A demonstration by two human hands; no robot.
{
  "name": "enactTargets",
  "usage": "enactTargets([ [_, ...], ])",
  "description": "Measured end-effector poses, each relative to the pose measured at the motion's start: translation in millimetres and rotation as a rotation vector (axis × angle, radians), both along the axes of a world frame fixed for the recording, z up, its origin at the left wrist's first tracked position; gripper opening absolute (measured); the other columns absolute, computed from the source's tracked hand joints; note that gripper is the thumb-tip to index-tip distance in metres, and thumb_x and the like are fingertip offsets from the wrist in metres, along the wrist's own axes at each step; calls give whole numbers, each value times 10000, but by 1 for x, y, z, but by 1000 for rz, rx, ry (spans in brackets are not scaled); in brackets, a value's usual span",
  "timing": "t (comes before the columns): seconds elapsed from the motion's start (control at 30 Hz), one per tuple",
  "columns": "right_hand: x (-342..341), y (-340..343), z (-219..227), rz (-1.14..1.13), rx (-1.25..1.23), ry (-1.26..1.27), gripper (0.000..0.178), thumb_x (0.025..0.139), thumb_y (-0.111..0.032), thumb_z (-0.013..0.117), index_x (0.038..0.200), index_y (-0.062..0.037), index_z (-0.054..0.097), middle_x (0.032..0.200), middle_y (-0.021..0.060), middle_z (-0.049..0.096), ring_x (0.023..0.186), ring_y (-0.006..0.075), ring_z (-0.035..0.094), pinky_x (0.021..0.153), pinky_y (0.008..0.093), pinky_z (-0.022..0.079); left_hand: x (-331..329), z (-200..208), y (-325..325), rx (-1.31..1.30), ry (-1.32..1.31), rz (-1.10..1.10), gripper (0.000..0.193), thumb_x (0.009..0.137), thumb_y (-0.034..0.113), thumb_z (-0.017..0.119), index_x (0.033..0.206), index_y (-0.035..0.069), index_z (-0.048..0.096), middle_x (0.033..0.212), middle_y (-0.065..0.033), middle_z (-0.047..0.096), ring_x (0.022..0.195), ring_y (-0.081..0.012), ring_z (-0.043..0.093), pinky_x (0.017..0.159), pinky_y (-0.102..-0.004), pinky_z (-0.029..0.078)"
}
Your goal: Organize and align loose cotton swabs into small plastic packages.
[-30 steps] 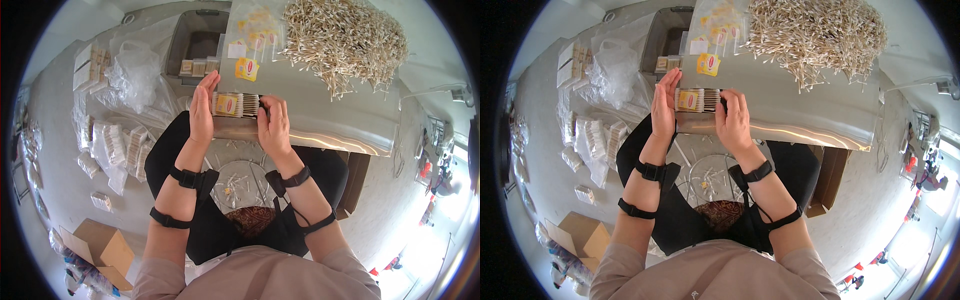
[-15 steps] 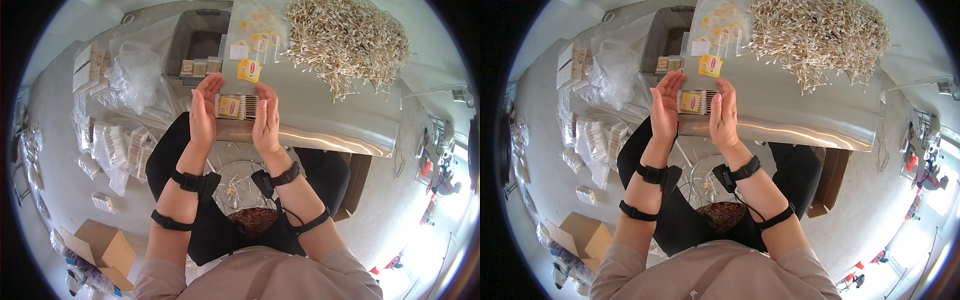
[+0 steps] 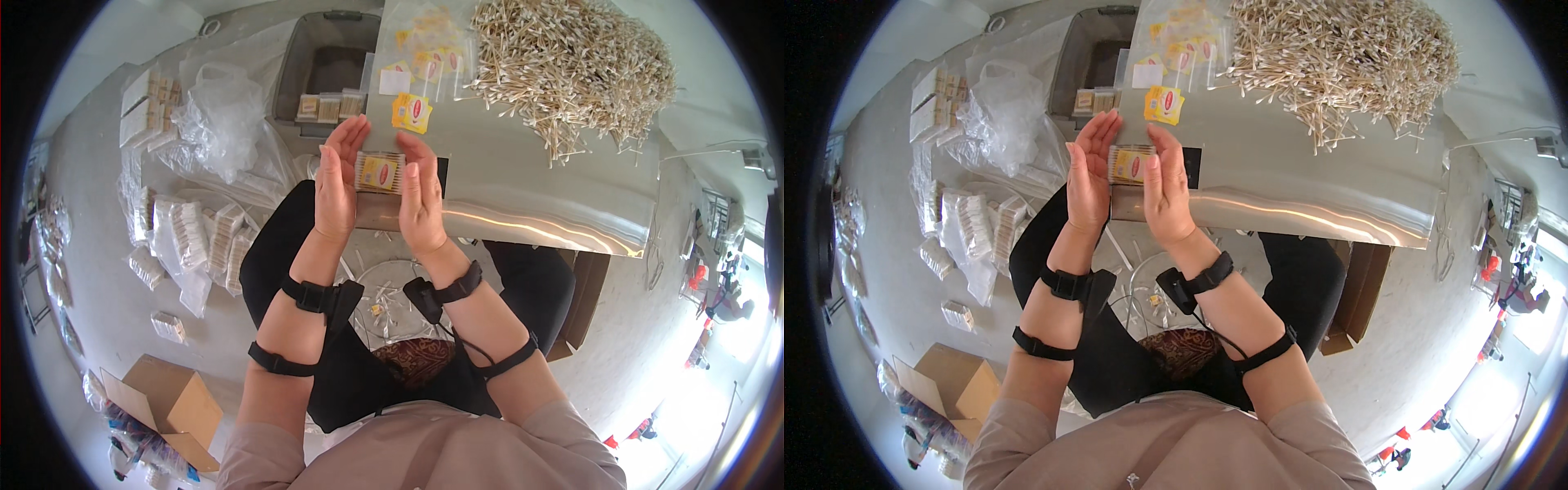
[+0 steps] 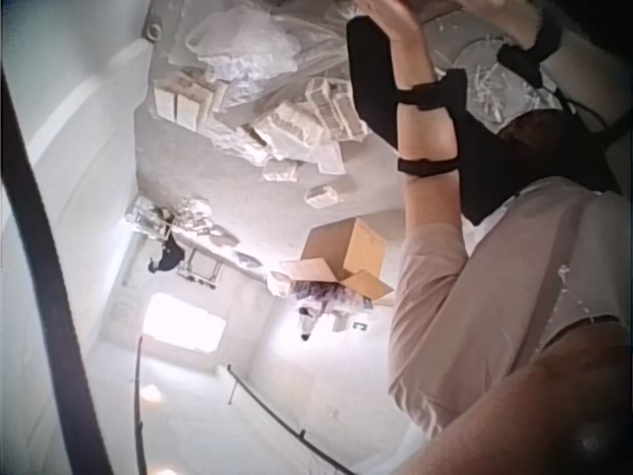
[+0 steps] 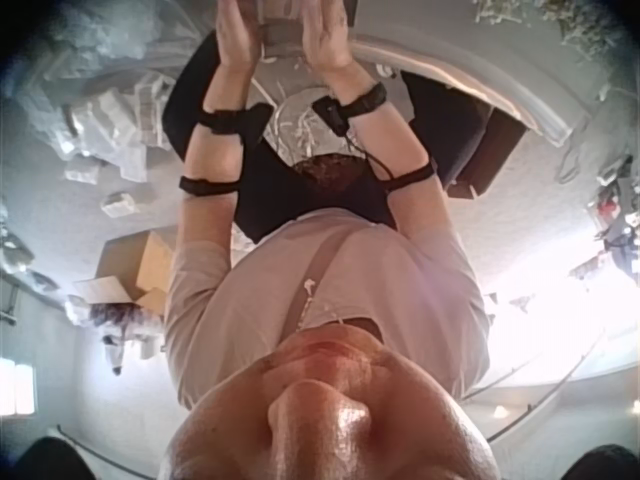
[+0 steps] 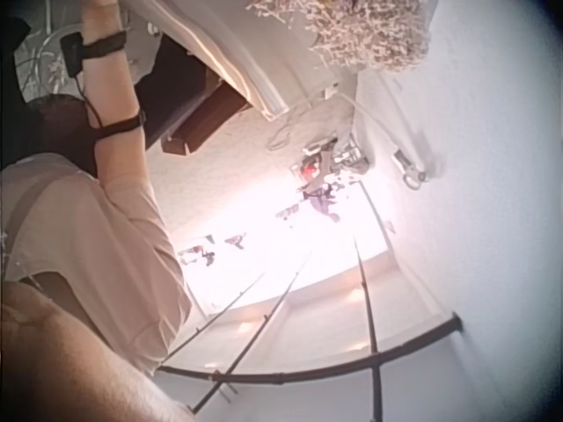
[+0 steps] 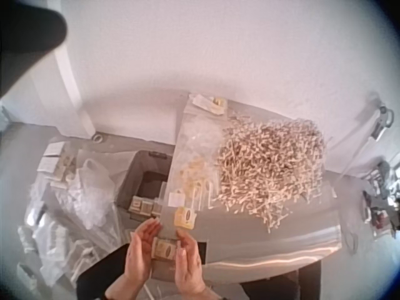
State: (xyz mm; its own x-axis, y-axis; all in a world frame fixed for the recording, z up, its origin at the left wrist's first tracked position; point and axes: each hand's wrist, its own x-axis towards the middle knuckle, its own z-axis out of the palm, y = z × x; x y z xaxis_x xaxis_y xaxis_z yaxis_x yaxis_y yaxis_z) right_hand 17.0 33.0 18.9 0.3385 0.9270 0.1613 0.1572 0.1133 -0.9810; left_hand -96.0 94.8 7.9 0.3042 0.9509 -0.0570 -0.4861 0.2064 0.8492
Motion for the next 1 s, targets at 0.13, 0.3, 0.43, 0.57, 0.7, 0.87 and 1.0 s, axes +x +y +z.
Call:
enactTargets([
  [0.13, 12, 1, -4, -35, -23, 212, 476, 1090, -329, 310, 1390, 36, 371, 1400, 171, 445, 1341, 258, 410, 1133, 368, 298, -2, 2, 3, 12, 21, 51, 665, 1061, 509, 230, 1431, -26, 370, 1474, -166, 420, 1391, -271, 380, 1169, -385, 274],
  [0.3, 6, 3, -1, 2, -52, 254, 486, 1088, -358, 305, 1394, 15, 365, 1399, 172, 434, 1341, 255, 407, 1135, 372, 298, 0, 0, 3, 75, 47, 1, 667, 1059, 516, 218, 1436, -13, 364, 1475, -167, 417, 1394, -267, 376, 1173, -383, 265],
  [0.43, -3, 8, 2, -35, -29, 131, 439, 1085, -279, 333, 1386, 37, 377, 1359, 177, 481, 1296, 255, 448, 1109, 361, 322, 2, 2, 3, 2, 12, 14, 669, 1057, 521, 211, 1436, -10, 363, 1474, -167, 418, 1396, -268, 373, 1176, -381, 260],
  [0.57, -2, 9, 3, -36, -22, 129, 428, 1085, -286, 331, 1367, 27, 405, 1357, 160, 488, 1301, 242, 445, 1123, 367, 312, 2, 1, 3, 4, 13, 18, 699, 1045, 552, 214, 1432, -12, 361, 1471, -169, 422, 1396, -269, 372, 1177, -383, 257],
  [0.7, 12, 4, 1, -124, -64, 238, 389, 976, -83, 567, 1326, 19, 433, 1325, 181, 507, 1312, 292, 460, 1107, 392, 355, 2, -2, 6, 55, 44, 64, 711, 1042, 562, 219, 1432, -16, 357, 1472, -177, 422, 1389, -277, 385, 1175, -387, 261],
  [0.87, 46, -11, 18, 50, -109, -563, 739, 627, 22, 788, 1288, -8, 461, 1321, 186, 513, 1300, 406, 459, 1078, 451, 409, 2, -1, 7, 100, 110, 36, 691, 1052, 541, 208, 1437, -12, 359, 1460, -190, 436, 1374, -289, 406, 1162, -392, 281],
  [1.0, 53, -10, 17, 141, -117, -692, 729, 648, -3, 792, 1297, -26, 463, 1321, 175, 514, 1272, 390, 484, 1059, 458, 421, 2, -4, 7, 133, 122, -4, 619, 1075, 463, 247, 1448, -22, 344, 1448, -207, 443, 1350, -292, 435, 1150, -391, 300],
])
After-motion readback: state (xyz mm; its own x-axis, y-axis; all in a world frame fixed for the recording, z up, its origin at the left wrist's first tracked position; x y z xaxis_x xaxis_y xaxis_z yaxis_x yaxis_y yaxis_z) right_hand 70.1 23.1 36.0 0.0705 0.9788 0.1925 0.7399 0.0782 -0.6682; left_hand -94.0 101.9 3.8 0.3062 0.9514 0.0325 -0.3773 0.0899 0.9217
